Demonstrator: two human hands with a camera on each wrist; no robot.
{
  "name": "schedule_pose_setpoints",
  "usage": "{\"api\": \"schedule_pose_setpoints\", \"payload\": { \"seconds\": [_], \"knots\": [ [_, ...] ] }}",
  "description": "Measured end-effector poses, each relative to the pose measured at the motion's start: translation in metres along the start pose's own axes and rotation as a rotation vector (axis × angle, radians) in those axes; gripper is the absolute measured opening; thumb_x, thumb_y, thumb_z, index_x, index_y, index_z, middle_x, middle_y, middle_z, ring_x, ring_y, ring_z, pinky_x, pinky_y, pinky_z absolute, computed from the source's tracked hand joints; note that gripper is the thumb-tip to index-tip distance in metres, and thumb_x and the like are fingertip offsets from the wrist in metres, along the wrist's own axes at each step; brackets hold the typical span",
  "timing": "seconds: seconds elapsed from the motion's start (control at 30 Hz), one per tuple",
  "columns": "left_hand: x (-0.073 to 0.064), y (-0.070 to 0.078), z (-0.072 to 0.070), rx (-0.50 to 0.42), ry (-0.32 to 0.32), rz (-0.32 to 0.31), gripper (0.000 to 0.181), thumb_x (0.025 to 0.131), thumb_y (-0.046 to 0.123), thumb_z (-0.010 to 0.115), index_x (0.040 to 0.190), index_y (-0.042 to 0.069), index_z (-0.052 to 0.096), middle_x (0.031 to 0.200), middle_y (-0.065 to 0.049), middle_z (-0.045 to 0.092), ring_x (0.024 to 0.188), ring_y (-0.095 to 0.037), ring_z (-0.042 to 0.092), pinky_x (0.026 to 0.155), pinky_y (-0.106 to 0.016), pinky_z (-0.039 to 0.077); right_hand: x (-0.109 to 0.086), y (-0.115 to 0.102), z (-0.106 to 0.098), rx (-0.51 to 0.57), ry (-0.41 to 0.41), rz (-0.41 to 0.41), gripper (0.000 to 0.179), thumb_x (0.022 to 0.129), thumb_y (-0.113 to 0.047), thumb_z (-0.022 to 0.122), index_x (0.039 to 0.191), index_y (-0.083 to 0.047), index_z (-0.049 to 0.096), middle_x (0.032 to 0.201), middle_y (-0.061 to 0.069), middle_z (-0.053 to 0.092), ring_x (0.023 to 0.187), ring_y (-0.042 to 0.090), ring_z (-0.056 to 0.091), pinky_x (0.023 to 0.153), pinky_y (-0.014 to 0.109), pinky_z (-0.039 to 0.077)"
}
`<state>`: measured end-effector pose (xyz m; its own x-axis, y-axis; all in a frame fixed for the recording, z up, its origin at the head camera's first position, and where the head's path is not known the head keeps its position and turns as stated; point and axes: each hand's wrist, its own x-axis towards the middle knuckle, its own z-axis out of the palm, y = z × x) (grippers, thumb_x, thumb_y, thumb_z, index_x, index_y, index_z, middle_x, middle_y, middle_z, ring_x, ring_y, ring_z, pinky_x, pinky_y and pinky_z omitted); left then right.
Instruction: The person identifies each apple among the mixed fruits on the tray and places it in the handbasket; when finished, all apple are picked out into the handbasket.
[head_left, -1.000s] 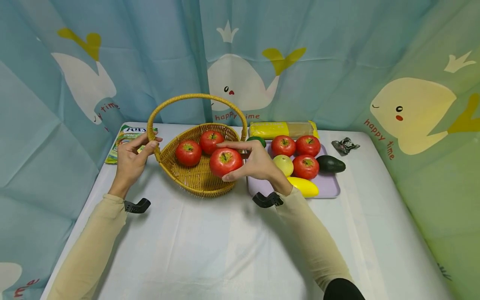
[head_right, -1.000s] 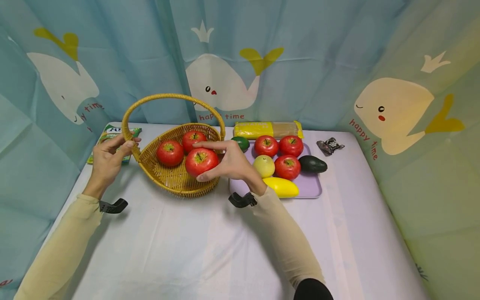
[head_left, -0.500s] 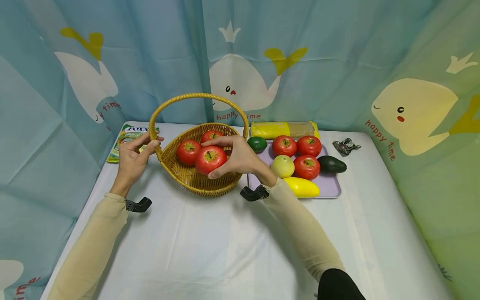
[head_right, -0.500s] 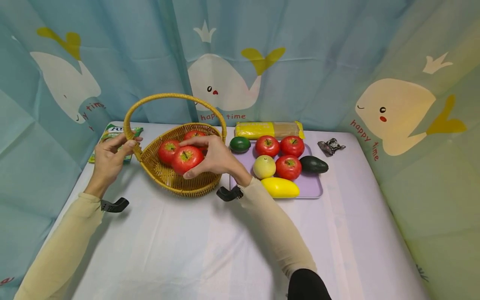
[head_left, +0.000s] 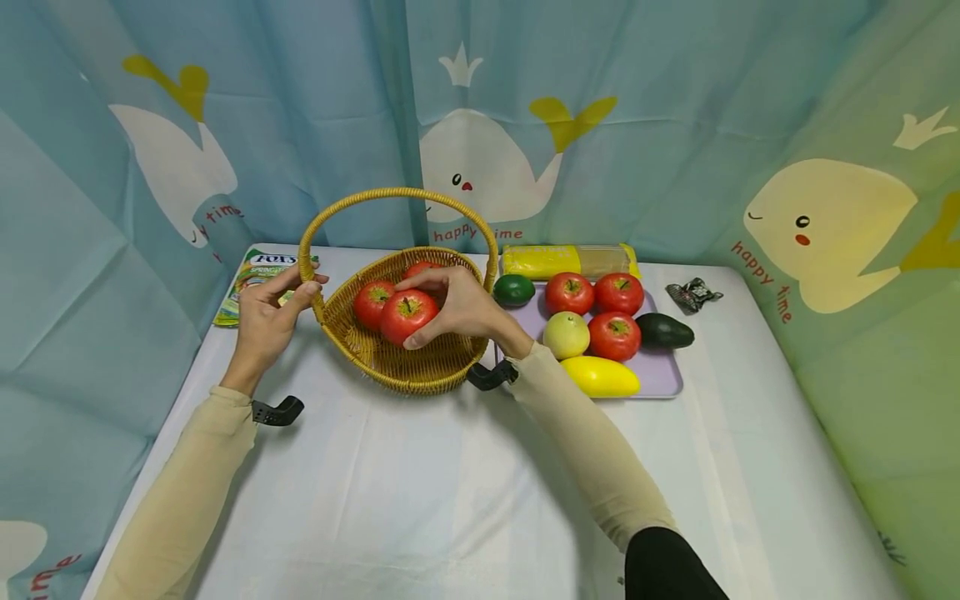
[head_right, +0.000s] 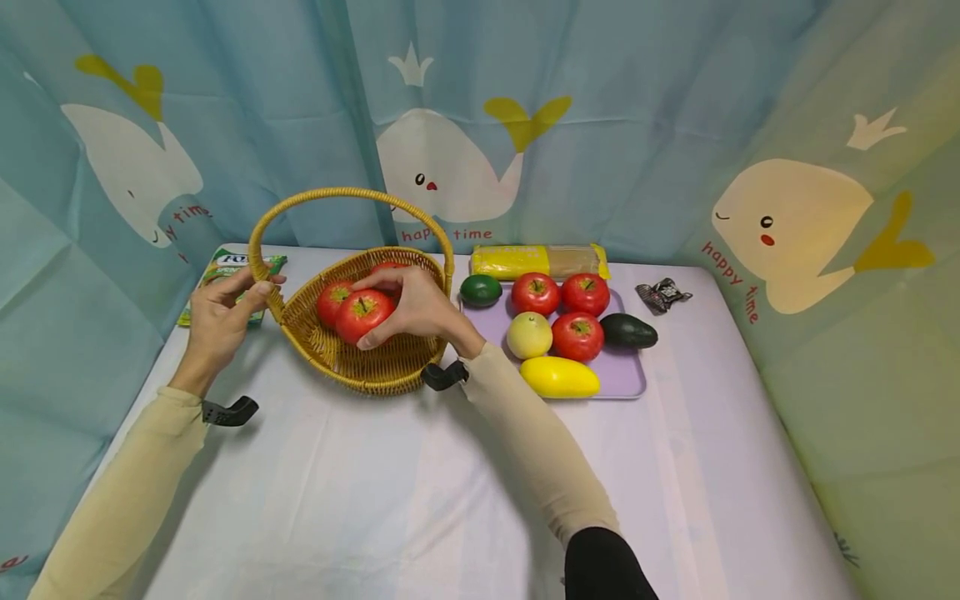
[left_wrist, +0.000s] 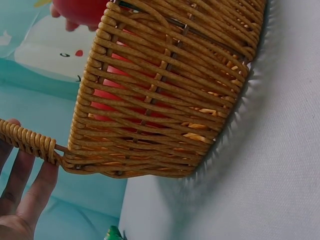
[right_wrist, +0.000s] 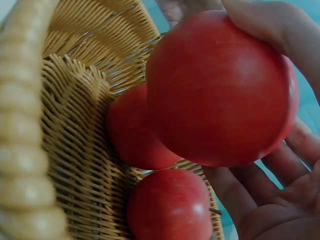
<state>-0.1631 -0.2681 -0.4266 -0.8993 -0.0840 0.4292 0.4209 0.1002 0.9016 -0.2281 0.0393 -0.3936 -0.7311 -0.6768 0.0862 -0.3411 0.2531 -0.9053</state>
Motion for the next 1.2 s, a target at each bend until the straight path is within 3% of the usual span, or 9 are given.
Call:
{"api": "schedule_pose_setpoints", "payload": {
  "seconds": [0.23,0.7,0.93,1.2],
  "knots": [
    [0.0,0.0,0.001,0.012,-0.005,0.007,0.03,0.103,0.002,0.067,0.133,0.0,0.073,0.109,0.004,0.08,0.105,-0.009,0.07,0.086,-0.017,0.063,0.008,0.006,0.005,0.031,-0.031,0.049,0.073,0.06,-0.015,0.105,0.127,-0.013,0.077,0.125,0.005,0.077,0.114,0.016,0.072,0.102,0.032,0.061],
    [-0.001,-0.001,0.0,0.026,-0.005,-0.001,0.031,0.103,0.003,0.067,0.134,0.001,0.072,0.109,0.007,0.08,0.105,-0.009,0.07,0.086,-0.016,0.062,0.02,0.0,0.008,-0.042,-0.116,0.111,0.065,0.06,-0.023,0.107,0.118,-0.017,0.079,0.12,-0.003,0.076,0.116,0.013,0.069,0.102,0.029,0.06],
    [-0.001,-0.001,0.0,0.013,-0.006,0.0,0.032,0.103,0.003,0.067,0.135,0.0,0.072,0.109,0.005,0.08,0.106,-0.009,0.07,0.087,-0.017,0.063,0.026,-0.001,0.01,-0.044,-0.165,0.096,0.06,0.061,-0.021,0.106,0.113,-0.012,0.076,0.12,0.001,0.074,0.113,0.016,0.07,0.1,0.028,0.061],
    [0.0,-0.001,-0.001,0.016,-0.005,0.0,0.031,0.104,0.004,0.067,0.134,0.001,0.072,0.109,0.006,0.08,0.106,-0.009,0.07,0.087,-0.017,0.063,0.031,-0.004,0.011,-0.07,-0.232,0.135,0.063,0.061,-0.021,0.106,0.116,-0.012,0.076,0.125,0.002,0.075,0.116,0.014,0.07,0.099,0.028,0.061]
  ]
}}
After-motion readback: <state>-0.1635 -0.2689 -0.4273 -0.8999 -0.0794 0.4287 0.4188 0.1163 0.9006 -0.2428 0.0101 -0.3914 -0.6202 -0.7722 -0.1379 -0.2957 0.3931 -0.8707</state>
